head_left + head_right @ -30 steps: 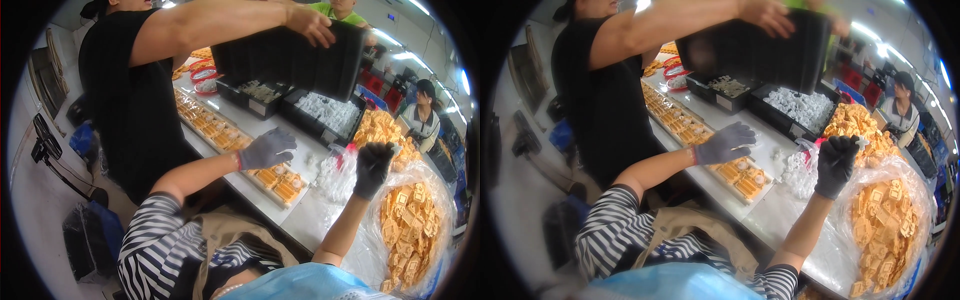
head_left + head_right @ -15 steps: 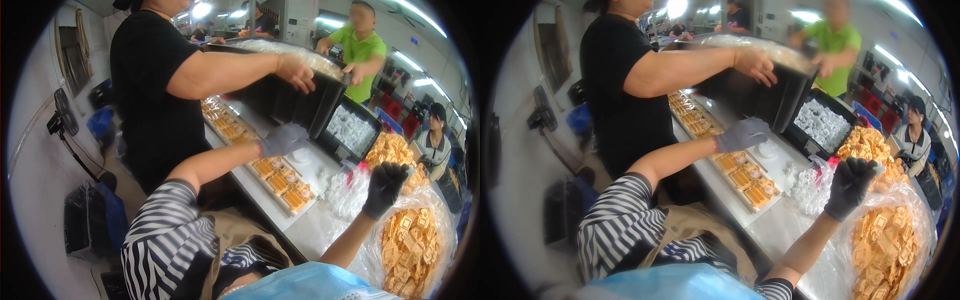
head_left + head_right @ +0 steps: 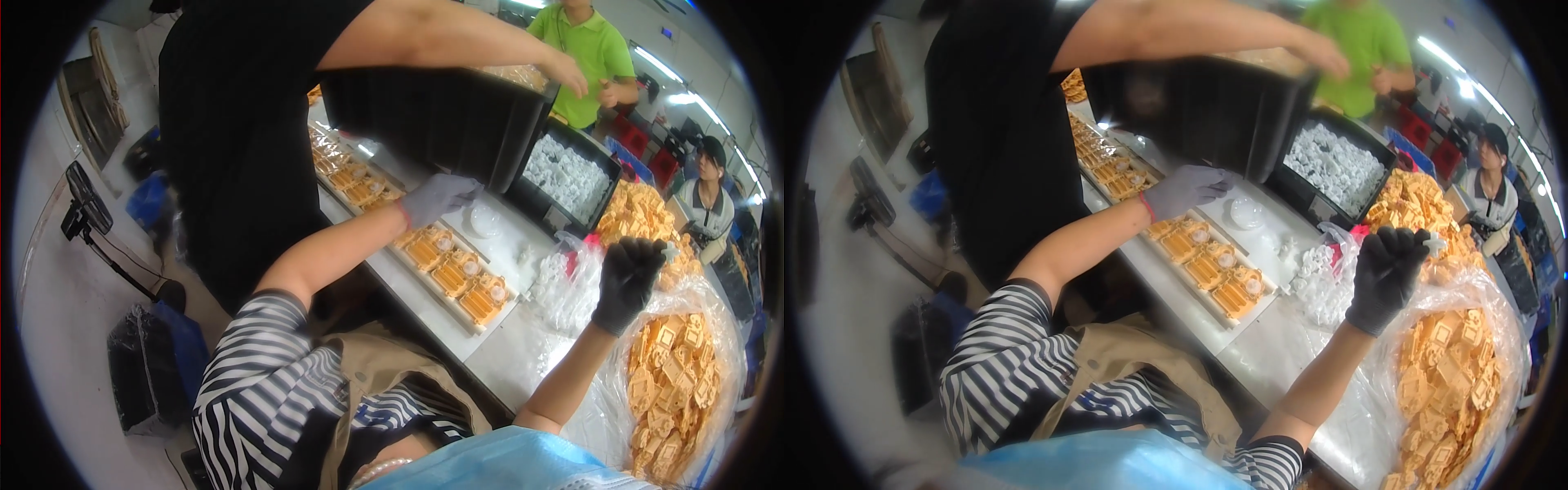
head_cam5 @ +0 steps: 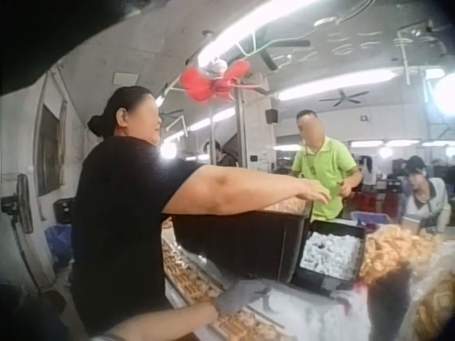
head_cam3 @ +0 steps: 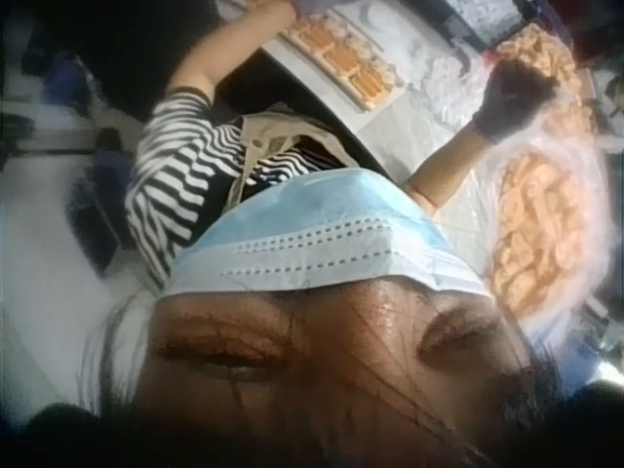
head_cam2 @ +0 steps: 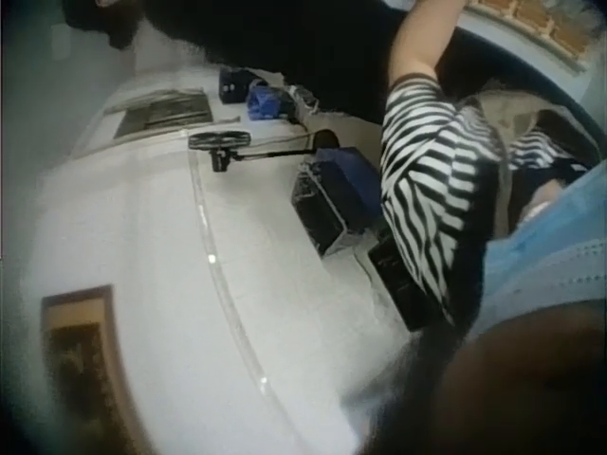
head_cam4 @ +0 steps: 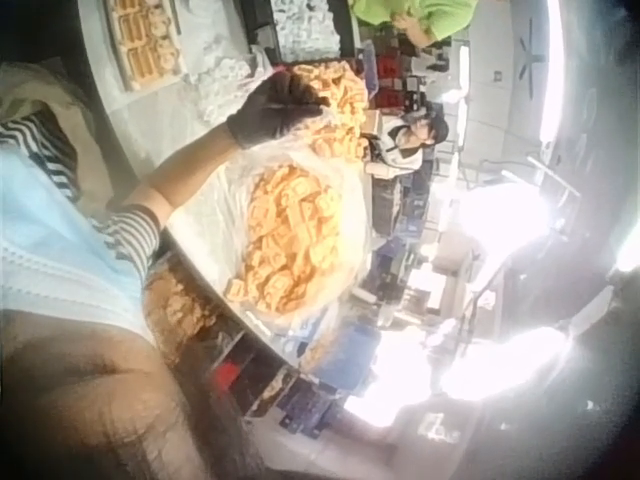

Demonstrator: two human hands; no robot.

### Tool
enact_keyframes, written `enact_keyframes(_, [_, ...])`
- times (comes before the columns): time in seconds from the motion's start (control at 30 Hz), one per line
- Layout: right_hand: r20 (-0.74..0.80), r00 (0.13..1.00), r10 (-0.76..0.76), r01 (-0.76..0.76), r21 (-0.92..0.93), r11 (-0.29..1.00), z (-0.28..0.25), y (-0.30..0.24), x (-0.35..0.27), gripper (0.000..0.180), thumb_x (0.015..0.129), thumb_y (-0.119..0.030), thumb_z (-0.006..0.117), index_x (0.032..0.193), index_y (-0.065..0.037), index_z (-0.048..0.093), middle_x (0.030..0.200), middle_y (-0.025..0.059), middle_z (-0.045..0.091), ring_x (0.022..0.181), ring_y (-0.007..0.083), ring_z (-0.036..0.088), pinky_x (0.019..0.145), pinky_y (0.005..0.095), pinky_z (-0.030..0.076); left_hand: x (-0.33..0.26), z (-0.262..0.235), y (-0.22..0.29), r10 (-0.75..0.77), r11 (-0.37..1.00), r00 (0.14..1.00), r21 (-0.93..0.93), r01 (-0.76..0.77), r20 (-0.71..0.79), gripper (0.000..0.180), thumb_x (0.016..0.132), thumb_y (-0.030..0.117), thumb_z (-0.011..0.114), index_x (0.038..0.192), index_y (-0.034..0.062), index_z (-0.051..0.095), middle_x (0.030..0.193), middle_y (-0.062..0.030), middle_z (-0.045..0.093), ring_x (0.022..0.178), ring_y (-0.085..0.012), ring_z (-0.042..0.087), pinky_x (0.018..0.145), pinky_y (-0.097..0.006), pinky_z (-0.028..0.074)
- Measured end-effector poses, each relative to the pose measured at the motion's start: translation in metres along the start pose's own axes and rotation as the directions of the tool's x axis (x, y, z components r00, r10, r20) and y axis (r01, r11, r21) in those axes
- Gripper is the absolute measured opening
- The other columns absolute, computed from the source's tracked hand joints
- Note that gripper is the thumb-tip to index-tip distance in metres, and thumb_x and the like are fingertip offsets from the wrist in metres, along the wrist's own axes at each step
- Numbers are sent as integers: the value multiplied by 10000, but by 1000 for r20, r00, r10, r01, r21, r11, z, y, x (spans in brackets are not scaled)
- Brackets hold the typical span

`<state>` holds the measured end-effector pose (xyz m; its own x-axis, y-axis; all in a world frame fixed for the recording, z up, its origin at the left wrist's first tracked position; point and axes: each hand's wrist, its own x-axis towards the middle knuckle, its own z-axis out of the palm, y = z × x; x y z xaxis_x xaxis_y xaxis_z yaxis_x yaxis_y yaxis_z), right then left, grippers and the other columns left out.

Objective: The person assembles small white plastic components into yellow toy molds by hand on a factory production line.

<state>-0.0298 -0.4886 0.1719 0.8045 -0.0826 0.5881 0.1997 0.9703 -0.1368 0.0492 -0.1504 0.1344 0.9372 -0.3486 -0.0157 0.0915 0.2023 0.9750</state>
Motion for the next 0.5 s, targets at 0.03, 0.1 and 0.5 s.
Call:
enact_keyframes(0.03, [0,1000,16,-16,22,1000,-1,1,1,167,915,-174,656,1046,-75,625,796,-33,442,722,109,371,633,245,327,0,1,-1,-7,1000,1000,-22,8,8,346,988,245,523,1229,6,590,1134,-62,628,1060,-142,580,950,-292,448])
enact_keyframes(0.1, [-5,1000,29,-29,30,999,-2,1,1,178,915,-168,653,1060,-68,629,795,-29,440,723,111,373,634,247,326,0,2,-3,-22,999,1000,-49,22,15,353,983,246,534,1228,-3,587,1136,-69,628,1064,-147,581,959,-294,449])
enact_keyframes(0.5, [-38,998,40,-39,36,999,-4,1,0,217,922,-177,641,1101,-54,628,826,-11,448,756,122,384,664,260,332,3,13,-1,-134,981,990,-137,140,54,229,934,286,577,1061,99,618,1040,-10,594,1029,-134,535,980,-298,406])
